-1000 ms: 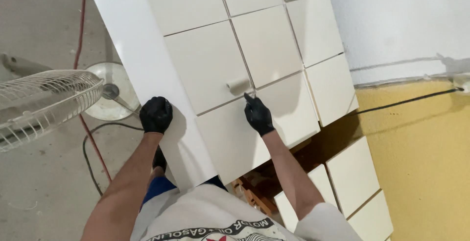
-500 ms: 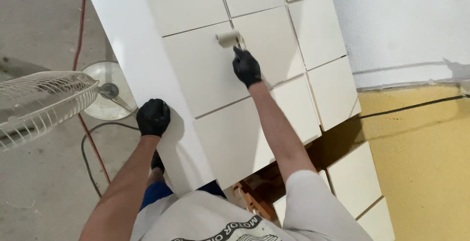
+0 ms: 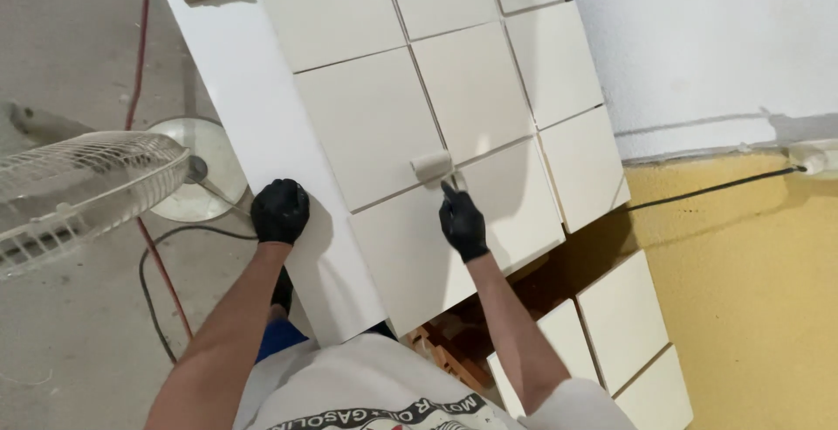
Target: The person uses a small paint roller to apply white paint to the surface of several square panels arranged on a workbench. They systematically cover the panels, moving the roller back and forth to ensure even coverage.
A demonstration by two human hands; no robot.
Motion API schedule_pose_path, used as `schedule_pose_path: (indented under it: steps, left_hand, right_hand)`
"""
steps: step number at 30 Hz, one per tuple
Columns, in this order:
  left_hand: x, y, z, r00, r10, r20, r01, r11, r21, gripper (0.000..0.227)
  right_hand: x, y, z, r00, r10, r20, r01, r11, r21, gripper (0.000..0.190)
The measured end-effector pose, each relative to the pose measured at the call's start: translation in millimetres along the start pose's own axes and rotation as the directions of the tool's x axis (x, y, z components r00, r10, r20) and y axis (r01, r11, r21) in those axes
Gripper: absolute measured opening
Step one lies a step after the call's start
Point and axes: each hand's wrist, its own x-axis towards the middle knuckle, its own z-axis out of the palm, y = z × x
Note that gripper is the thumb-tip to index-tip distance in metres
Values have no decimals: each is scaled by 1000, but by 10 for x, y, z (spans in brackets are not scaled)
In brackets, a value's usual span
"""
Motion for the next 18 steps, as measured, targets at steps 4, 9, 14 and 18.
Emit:
schedule_pose_path:
  steps: [4,9,14,18]
  left_hand:
    - [-72,-56,19,996,-65,-59,49,969,-243,24]
    - [34,-14,-108,993,-99,-63,80,964,-255,23]
    - [41,-24,-54,995,-91,-51,74,959,-272,26]
    - [40,-27,-70,994,-88,-61,71,968,-240,27]
  right_hand:
    - [-481,-631,228,993,23,119,-25,1000,8,44]
    - [-17,-1019,840,977,-210,42,213,971,-104,47]
    - [1382,-1369,1580,989,-145,39,144,989,16,41]
    - [2080,-1798,1645,994,-83,77,61,967,246,42]
